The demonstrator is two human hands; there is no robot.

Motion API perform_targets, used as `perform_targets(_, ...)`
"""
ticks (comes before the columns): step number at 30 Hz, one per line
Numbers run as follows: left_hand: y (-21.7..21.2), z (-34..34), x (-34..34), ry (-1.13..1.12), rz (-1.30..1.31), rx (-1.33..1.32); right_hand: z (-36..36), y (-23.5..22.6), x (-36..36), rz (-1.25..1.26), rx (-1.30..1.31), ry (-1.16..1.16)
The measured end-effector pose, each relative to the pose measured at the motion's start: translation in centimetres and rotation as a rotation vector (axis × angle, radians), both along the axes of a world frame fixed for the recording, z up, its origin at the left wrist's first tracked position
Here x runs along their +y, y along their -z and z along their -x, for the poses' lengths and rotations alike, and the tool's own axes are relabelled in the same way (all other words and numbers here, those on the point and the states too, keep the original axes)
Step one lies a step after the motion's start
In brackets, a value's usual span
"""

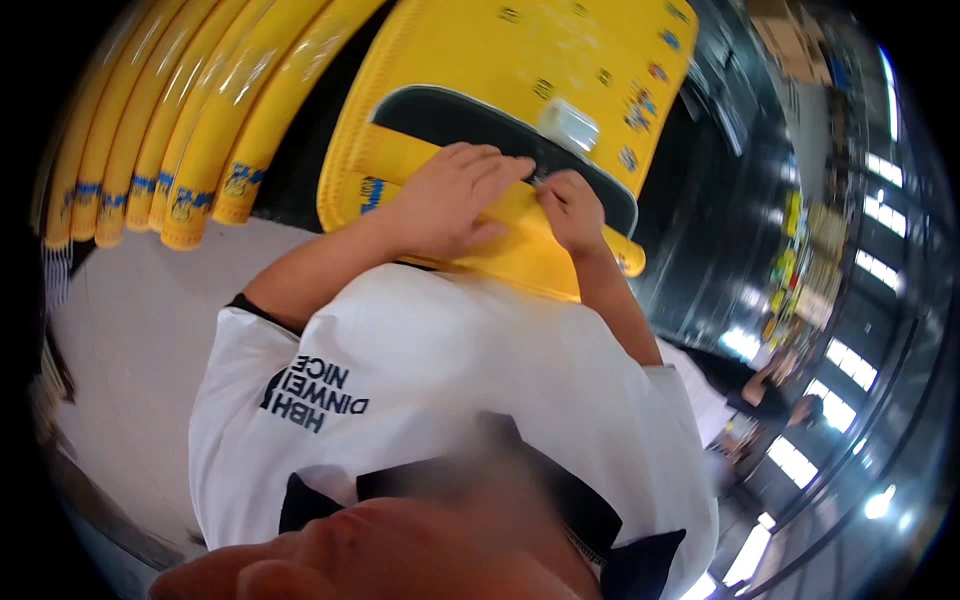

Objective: The person assembles foam products by wrapping a yellow foam cover around a black foam base, securing it with tape from a roll, and smoothing it by hand.

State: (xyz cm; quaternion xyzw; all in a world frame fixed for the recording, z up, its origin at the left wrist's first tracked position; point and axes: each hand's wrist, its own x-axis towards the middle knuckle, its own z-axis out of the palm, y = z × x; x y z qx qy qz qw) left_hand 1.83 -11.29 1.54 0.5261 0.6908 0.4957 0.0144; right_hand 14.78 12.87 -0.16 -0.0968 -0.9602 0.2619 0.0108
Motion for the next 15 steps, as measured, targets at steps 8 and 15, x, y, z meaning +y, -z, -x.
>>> perform_targets(8,1.1,4.3,11.7,0.434,0.527,-0.346,-1.5,-2.0,-1.6,-0.116,-0.024,-0.038)
perform_targets(15,2.2,3.1,15.0,0.522,0.840,-0.001,-5.9,-1.0,-3.8,-0.096,0.256,0.071)
